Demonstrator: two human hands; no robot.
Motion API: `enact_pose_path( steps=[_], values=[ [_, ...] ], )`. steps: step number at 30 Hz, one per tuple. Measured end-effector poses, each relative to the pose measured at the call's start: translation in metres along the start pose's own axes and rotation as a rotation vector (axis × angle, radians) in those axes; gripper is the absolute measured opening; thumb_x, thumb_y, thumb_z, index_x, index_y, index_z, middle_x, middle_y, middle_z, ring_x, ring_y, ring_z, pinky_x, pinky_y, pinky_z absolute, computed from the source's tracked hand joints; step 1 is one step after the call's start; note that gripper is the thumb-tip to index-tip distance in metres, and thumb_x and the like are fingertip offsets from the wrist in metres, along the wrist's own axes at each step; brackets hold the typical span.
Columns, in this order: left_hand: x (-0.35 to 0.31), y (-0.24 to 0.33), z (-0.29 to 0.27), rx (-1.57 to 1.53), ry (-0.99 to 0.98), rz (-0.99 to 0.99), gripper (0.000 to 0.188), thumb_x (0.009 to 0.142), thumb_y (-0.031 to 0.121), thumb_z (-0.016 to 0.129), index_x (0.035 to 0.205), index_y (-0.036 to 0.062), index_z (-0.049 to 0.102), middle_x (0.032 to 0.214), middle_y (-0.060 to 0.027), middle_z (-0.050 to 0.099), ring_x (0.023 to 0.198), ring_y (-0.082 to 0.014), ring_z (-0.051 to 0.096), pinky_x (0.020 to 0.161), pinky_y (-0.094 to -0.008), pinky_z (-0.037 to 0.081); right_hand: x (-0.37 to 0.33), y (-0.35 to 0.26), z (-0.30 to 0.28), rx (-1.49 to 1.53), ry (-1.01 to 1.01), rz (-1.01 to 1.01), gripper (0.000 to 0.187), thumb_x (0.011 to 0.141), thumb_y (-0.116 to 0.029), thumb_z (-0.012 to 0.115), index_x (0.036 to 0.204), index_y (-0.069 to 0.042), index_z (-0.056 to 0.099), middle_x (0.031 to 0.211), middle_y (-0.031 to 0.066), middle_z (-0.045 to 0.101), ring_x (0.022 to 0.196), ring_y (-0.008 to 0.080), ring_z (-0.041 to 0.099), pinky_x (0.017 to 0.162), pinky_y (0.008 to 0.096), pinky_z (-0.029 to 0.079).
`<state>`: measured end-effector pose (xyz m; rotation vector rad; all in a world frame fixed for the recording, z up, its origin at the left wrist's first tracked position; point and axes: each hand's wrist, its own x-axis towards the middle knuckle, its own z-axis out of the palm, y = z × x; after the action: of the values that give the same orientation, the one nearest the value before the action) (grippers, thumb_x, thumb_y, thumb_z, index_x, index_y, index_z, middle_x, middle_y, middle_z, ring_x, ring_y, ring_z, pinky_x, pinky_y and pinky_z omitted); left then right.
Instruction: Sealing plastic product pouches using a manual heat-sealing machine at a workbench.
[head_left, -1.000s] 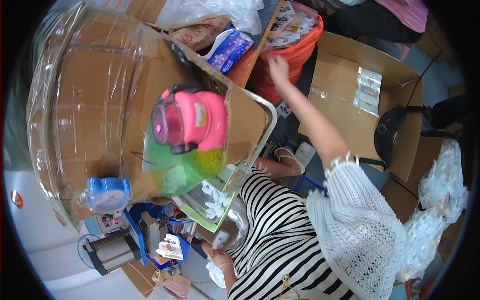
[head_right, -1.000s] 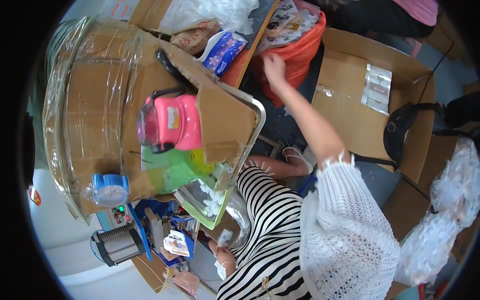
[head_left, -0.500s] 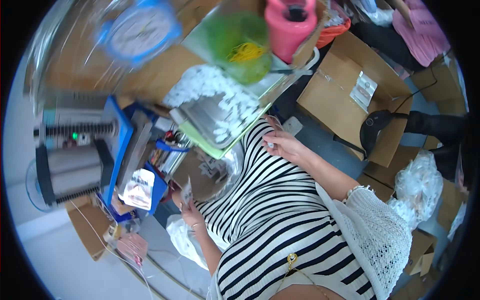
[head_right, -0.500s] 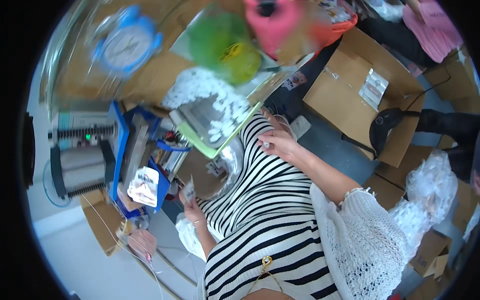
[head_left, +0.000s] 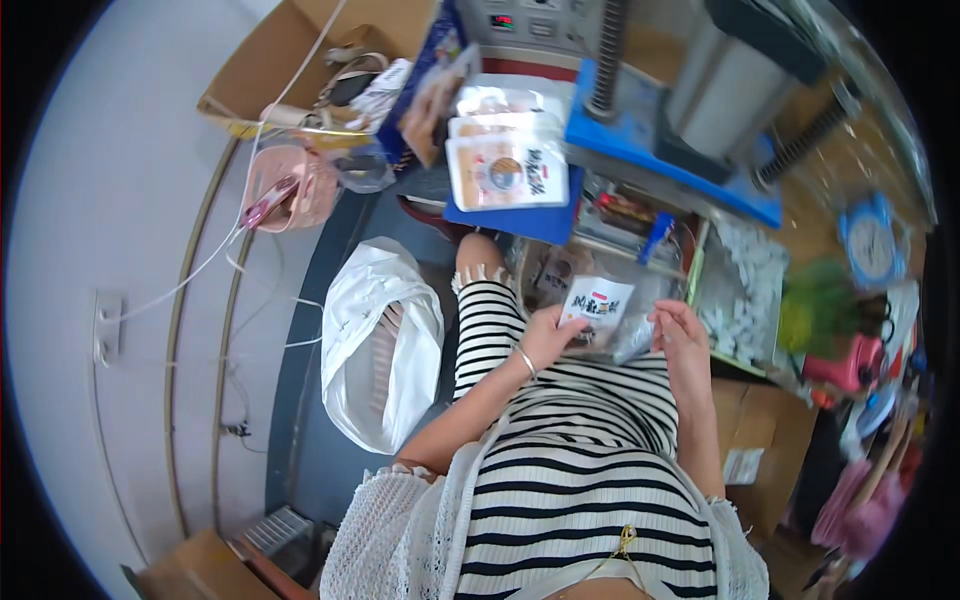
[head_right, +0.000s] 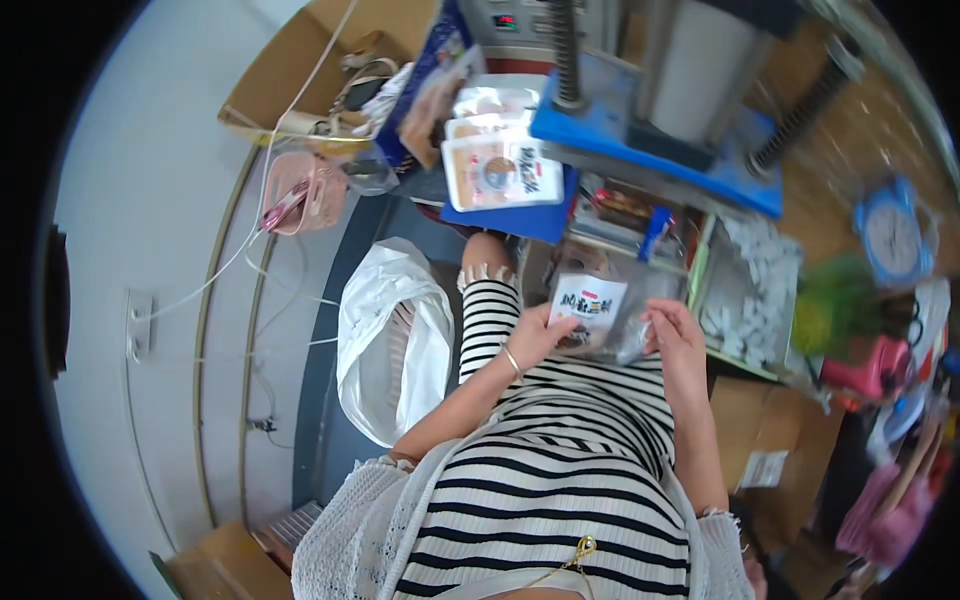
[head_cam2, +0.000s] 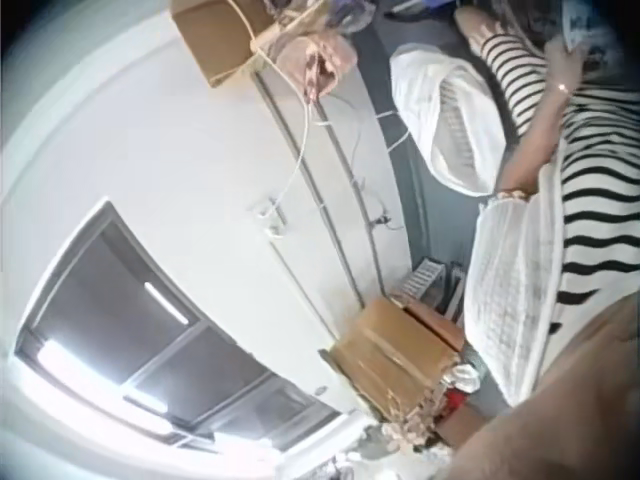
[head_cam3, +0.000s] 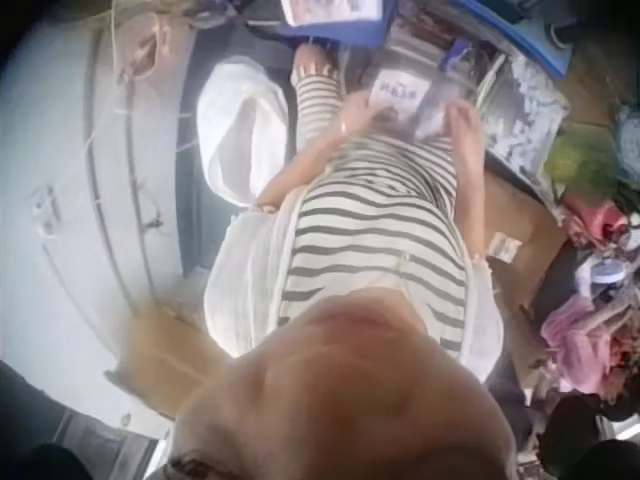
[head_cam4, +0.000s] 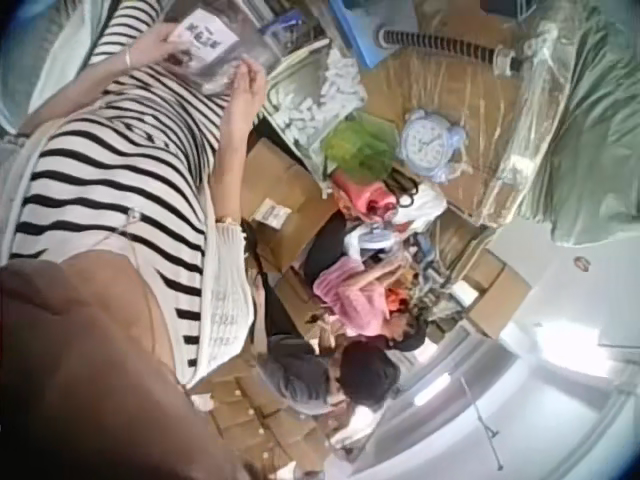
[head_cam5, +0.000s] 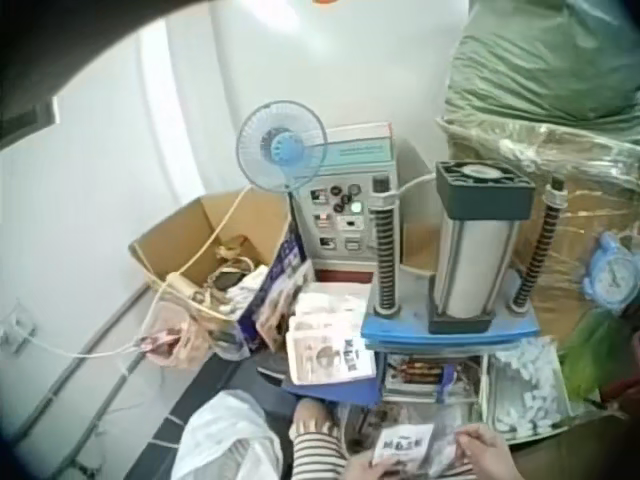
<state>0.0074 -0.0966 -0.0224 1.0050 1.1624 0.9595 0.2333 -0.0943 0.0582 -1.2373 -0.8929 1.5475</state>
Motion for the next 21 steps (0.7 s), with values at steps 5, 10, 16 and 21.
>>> enact_pose_path(
  steps=[5, 10, 16, 21],
  values=[
    [-0.003, 0.012, -0.009, -0.233, 0.116, -0.044, 0.023, 0.087, 0.019, 0.067, 0.095, -0.0026, 0.067, 0.086, -0.0013, 0.068, 0.078, -0.0047, 0.057, 0.068, -0.0228, 0.046, 0.015, 0.003, 0.013, -0.171, -0.028, -0.006, 0.018, 0.093, -0.007, 0.048, 0.105, -0.001, 0.059, 0.102, 0.0059, 0.063, 0.084, 0.0113, 0.056, 0.075, 0.0241, 0.046],
    [0.003, 0.022, -0.018, -0.121, 0.137, -0.039, 0.022, 0.086, 0.019, 0.069, 0.094, -0.0014, 0.067, 0.086, -0.0003, 0.067, 0.073, -0.004, 0.056, 0.063, -0.0215, 0.046, 0.014, 0.002, 0.028, -0.235, -0.071, 0.009, 0.018, 0.09, -0.003, 0.052, 0.106, 0.0, 0.06, 0.104, 0.0074, 0.065, 0.089, 0.0121, 0.059, 0.081, 0.0245, 0.045],
    [0.025, 0.035, 0.008, 0.225, -0.022, -0.052, 0.02, 0.082, 0.018, 0.073, 0.09, 0.0, 0.07, 0.077, 0.0024, 0.065, 0.067, -0.0027, 0.053, 0.059, -0.02, 0.043, 0.03, -0.033, 0.026, -0.358, 0.024, -0.424, 0.013, 0.087, 0.003, 0.058, 0.099, 0.003, 0.062, 0.101, 0.0079, 0.064, 0.095, 0.0135, 0.06, 0.086, 0.0262, 0.046],
    [0.028, 0.047, 0.036, 0.006, -0.056, -0.077, 0.02, 0.081, 0.017, 0.074, 0.09, -0.0008, 0.07, 0.074, 0.0025, 0.064, 0.064, -0.0027, 0.052, 0.057, -0.02, 0.042, 0.059, -0.044, 0.024, -0.413, -0.029, -0.476, 0.012, 0.085, 0.004, 0.058, 0.096, 0.002, 0.064, 0.096, 0.0066, 0.064, 0.089, 0.0125, 0.06, 0.08, 0.0258, 0.047]
  ],
)
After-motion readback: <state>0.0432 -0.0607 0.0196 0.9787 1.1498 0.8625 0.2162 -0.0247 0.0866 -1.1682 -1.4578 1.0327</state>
